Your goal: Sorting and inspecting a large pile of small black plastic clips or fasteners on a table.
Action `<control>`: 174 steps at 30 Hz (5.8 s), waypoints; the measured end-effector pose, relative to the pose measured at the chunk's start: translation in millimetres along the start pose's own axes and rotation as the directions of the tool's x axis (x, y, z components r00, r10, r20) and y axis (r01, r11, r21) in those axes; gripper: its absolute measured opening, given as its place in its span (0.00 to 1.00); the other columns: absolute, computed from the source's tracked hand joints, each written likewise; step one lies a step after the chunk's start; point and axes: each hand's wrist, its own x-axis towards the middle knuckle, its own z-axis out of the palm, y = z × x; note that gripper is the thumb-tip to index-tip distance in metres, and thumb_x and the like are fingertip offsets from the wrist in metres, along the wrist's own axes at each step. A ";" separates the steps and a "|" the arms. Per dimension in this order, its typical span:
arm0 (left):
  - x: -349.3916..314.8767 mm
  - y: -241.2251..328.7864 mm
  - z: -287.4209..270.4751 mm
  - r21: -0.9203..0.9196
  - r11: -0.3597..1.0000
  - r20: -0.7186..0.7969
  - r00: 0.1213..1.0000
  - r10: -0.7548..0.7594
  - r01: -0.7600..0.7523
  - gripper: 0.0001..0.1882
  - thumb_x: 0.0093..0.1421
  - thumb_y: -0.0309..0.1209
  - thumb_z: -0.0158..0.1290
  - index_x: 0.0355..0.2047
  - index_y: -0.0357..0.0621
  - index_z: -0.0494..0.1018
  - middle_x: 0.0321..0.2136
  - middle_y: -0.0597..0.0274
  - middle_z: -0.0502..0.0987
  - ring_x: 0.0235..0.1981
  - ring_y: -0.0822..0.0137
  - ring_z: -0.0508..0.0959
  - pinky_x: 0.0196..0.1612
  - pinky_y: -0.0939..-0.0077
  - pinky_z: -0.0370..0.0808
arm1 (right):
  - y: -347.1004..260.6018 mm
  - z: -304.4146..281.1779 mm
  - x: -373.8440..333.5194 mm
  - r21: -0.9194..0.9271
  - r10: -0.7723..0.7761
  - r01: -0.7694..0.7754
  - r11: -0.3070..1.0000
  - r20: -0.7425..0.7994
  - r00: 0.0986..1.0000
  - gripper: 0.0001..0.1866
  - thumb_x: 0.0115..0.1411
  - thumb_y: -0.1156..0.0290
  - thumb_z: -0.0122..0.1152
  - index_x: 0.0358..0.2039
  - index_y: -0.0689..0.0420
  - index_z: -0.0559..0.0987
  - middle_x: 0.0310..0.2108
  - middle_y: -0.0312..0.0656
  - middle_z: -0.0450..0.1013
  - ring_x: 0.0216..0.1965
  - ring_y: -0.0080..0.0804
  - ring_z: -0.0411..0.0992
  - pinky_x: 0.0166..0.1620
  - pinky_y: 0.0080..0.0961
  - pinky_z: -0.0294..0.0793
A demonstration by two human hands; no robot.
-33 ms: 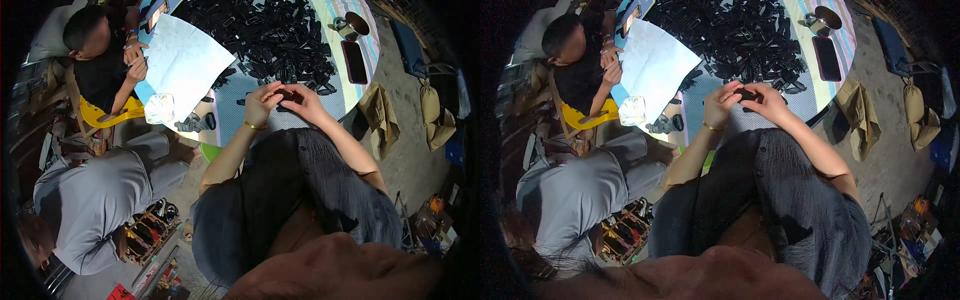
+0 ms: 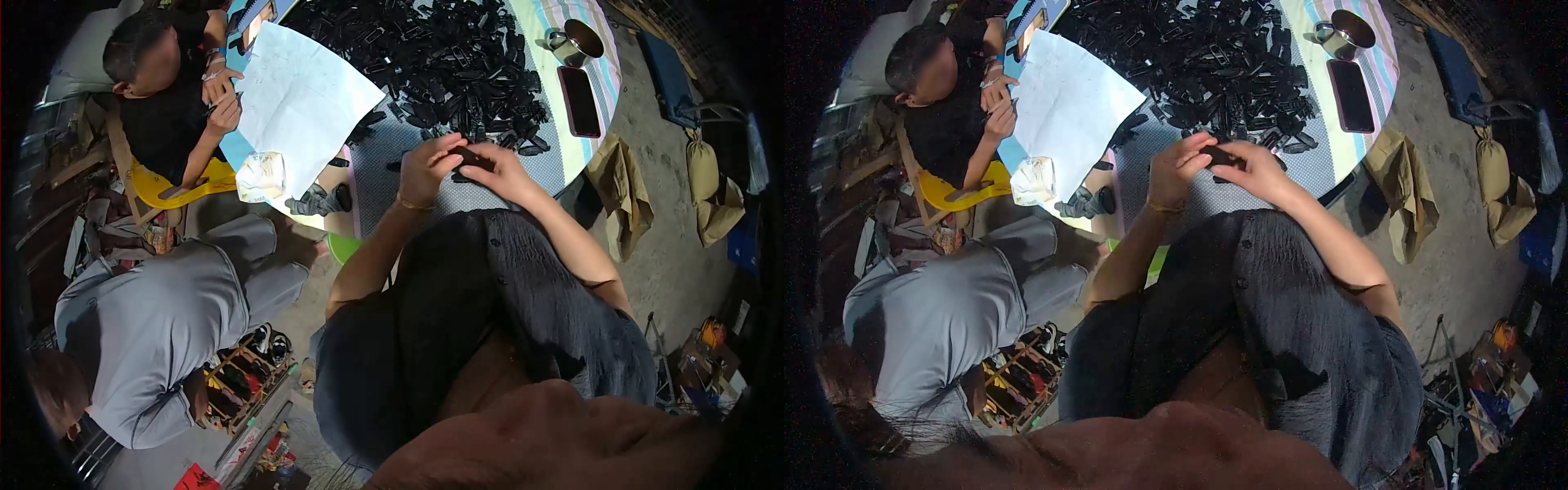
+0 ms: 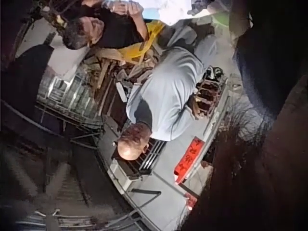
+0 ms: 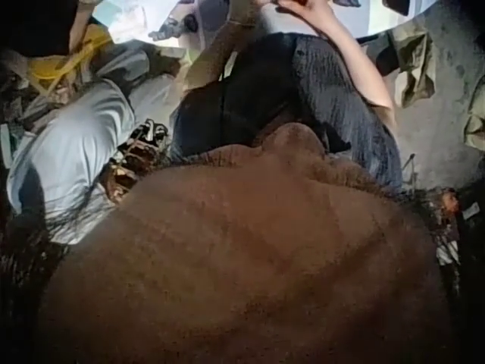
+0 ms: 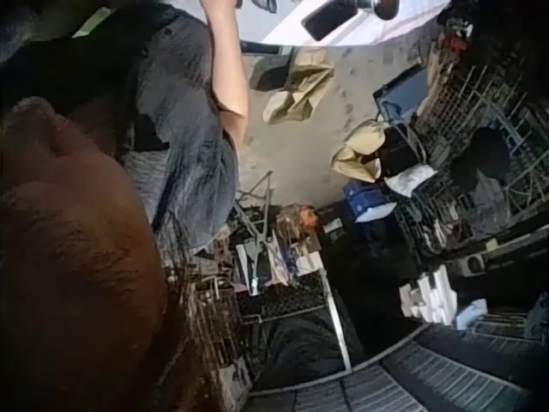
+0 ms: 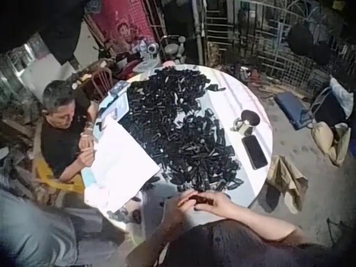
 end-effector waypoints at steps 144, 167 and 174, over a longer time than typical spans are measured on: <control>6.1 -3.5 3.2 0.029 0.990 -0.047 0.990 0.136 -0.135 0.20 0.45 0.16 0.55 0.42 0.37 0.73 0.37 0.64 0.71 0.35 0.74 0.72 0.39 0.84 0.70 | -15.8 13.0 -2.7 0.381 0.164 -0.088 0.920 -0.170 0.972 0.12 0.59 0.72 0.50 0.32 0.70 0.75 0.31 0.43 0.71 0.21 0.21 0.71 0.23 0.14 0.70; -6.3 -4.8 -8.0 -0.152 0.987 0.248 0.969 -0.014 0.053 0.17 0.53 0.31 0.54 0.40 0.31 0.72 0.39 0.51 0.75 0.42 0.63 0.74 0.48 0.73 0.68 | -18.5 1.2 -15.5 0.083 -0.013 0.005 0.997 0.090 0.996 0.11 0.52 0.69 0.61 0.33 0.63 0.77 0.20 0.32 0.68 0.21 0.15 0.63 0.24 0.15 0.60; -7.1 -3.5 4.4 0.171 0.970 0.314 0.924 -0.218 0.171 0.14 0.52 0.27 0.53 0.40 0.36 0.73 0.38 0.60 0.75 0.40 0.69 0.73 0.44 0.78 0.69 | -7.0 -22.4 -39.7 -0.128 0.116 -0.105 0.986 0.081 0.990 0.12 0.50 0.67 0.62 0.32 0.60 0.78 0.19 0.41 0.69 0.20 0.27 0.67 0.25 0.23 0.64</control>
